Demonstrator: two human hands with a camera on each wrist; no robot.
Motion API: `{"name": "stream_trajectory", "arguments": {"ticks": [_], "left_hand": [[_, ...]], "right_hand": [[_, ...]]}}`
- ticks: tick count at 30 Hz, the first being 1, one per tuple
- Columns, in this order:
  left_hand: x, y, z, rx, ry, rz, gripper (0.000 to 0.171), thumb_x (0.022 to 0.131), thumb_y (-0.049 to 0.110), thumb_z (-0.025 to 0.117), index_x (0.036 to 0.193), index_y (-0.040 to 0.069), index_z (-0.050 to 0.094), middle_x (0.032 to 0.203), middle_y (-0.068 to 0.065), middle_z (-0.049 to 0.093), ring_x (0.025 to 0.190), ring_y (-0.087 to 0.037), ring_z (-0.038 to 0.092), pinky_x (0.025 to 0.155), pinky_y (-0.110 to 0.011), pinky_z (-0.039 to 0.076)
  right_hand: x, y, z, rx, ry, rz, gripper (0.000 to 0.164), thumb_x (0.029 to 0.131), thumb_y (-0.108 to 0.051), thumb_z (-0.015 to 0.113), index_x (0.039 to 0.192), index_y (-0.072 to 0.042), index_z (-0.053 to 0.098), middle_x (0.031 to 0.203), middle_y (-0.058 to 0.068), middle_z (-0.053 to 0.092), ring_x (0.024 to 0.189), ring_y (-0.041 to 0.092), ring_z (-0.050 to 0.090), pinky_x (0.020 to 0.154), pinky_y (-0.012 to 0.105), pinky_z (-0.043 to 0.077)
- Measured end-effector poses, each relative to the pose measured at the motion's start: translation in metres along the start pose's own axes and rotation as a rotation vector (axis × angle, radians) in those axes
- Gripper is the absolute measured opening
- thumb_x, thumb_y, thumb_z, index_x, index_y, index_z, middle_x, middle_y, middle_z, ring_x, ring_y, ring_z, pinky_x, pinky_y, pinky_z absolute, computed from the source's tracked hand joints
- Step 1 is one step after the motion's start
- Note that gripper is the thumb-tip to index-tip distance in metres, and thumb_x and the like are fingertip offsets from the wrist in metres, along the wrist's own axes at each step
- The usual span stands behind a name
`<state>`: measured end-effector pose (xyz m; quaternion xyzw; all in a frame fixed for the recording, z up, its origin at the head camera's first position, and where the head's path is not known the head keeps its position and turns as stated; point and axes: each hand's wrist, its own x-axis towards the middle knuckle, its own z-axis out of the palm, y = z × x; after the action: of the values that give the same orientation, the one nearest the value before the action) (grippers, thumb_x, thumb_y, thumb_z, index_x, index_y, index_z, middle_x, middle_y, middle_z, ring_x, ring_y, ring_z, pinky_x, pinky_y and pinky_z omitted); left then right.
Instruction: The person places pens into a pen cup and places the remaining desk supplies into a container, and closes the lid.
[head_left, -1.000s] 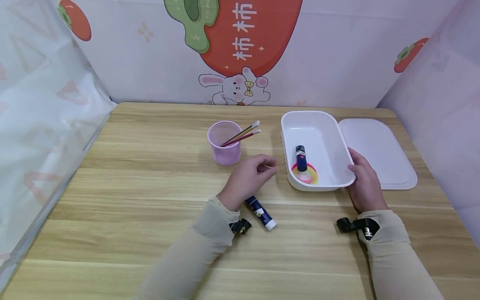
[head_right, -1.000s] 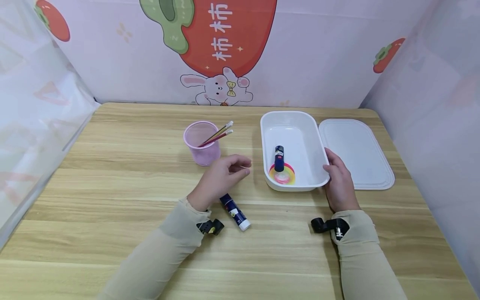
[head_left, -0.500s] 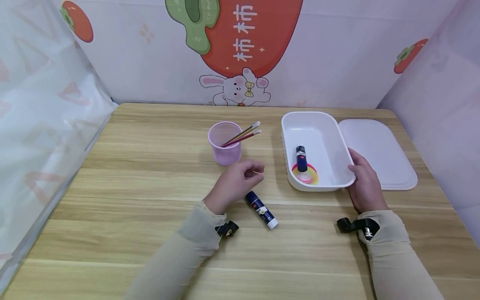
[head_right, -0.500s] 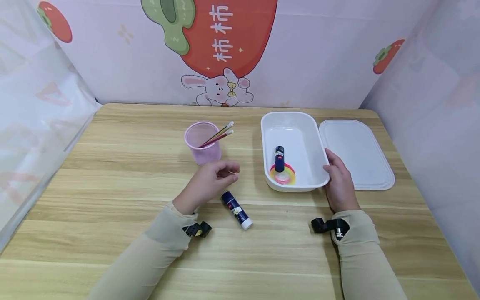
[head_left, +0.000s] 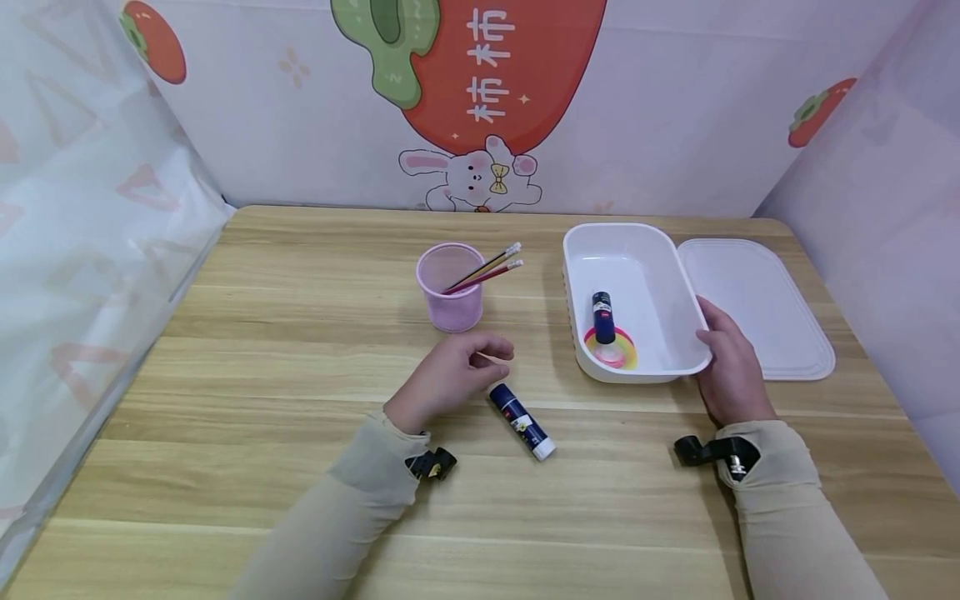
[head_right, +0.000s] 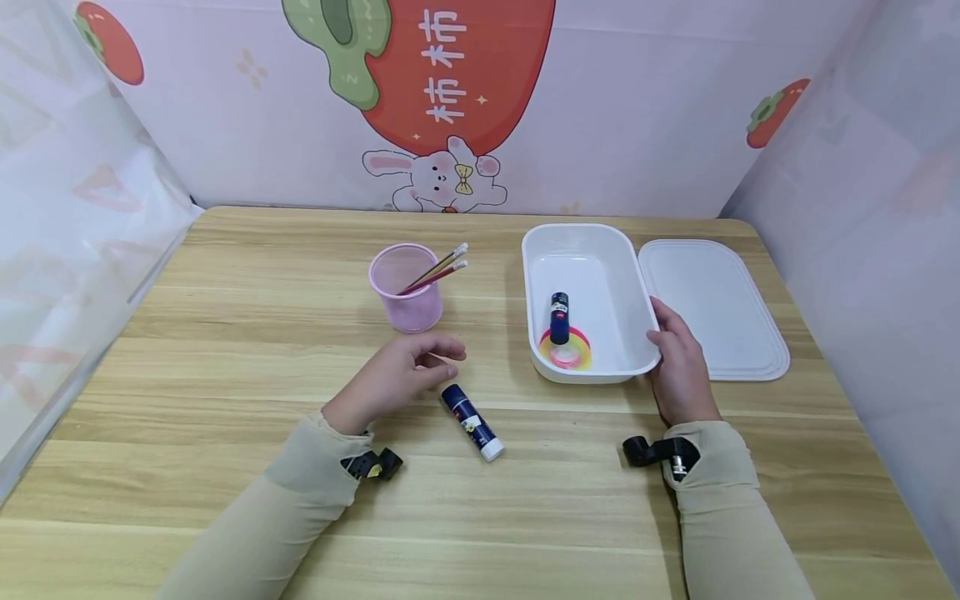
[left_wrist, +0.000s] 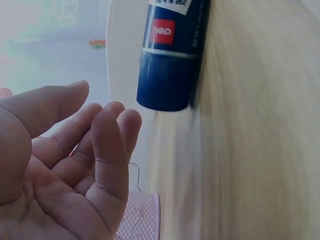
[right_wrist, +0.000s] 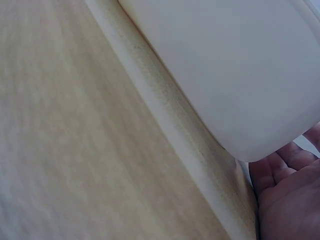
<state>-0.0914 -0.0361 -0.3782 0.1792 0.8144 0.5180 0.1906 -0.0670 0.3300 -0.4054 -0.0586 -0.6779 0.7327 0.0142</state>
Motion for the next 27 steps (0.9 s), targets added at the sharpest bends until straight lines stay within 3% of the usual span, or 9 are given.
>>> {"name": "stream_trajectory", "arguments": {"ticks": [14, 22, 27], "left_hand": [[-0.0079, -0.0045, -0.0074, 0.075, -0.076, -0.067, 0.025, 0.095, 0.012, 0.069, 0.120, 0.009, 0.071, 0.119, 0.000, 0.070, 0.105, -0.016, 0.067, 0.090, -0.032, 0.054], [-0.0100, -0.0045, -0.0075, 0.120, -0.142, -0.064, 0.028, 0.096, 0.014, 0.069, 0.123, 0.013, 0.070, 0.123, 0.001, 0.068, 0.095, -0.013, 0.061, 0.083, -0.030, 0.051], [-0.0102, -0.0048, -0.0070, 0.106, -0.168, -0.082, 0.030, 0.096, 0.012, 0.068, 0.126, 0.014, 0.069, 0.122, 0.001, 0.067, 0.079, -0.013, 0.057, 0.071, -0.029, 0.050]], "right_hand": [[0.0000, -0.0002, 0.0008, 0.020, -0.001, -0.008, 0.053, 0.107, -0.015, 0.026, 0.160, -0.013, 0.023, 0.167, 0.007, 0.016, 0.150, 0.024, 0.020, 0.117, 0.028, 0.029], [-0.0005, 0.0004, -0.0005, 0.010, 0.010, 0.009, 0.053, 0.107, -0.017, 0.027, 0.160, -0.015, 0.024, 0.167, 0.006, 0.017, 0.150, 0.024, 0.021, 0.116, 0.027, 0.032], [-0.0002, 0.0008, -0.0010, 0.014, 0.008, -0.004, 0.053, 0.107, -0.015, 0.027, 0.160, -0.013, 0.024, 0.166, 0.007, 0.017, 0.150, 0.025, 0.022, 0.115, 0.025, 0.033]]}}
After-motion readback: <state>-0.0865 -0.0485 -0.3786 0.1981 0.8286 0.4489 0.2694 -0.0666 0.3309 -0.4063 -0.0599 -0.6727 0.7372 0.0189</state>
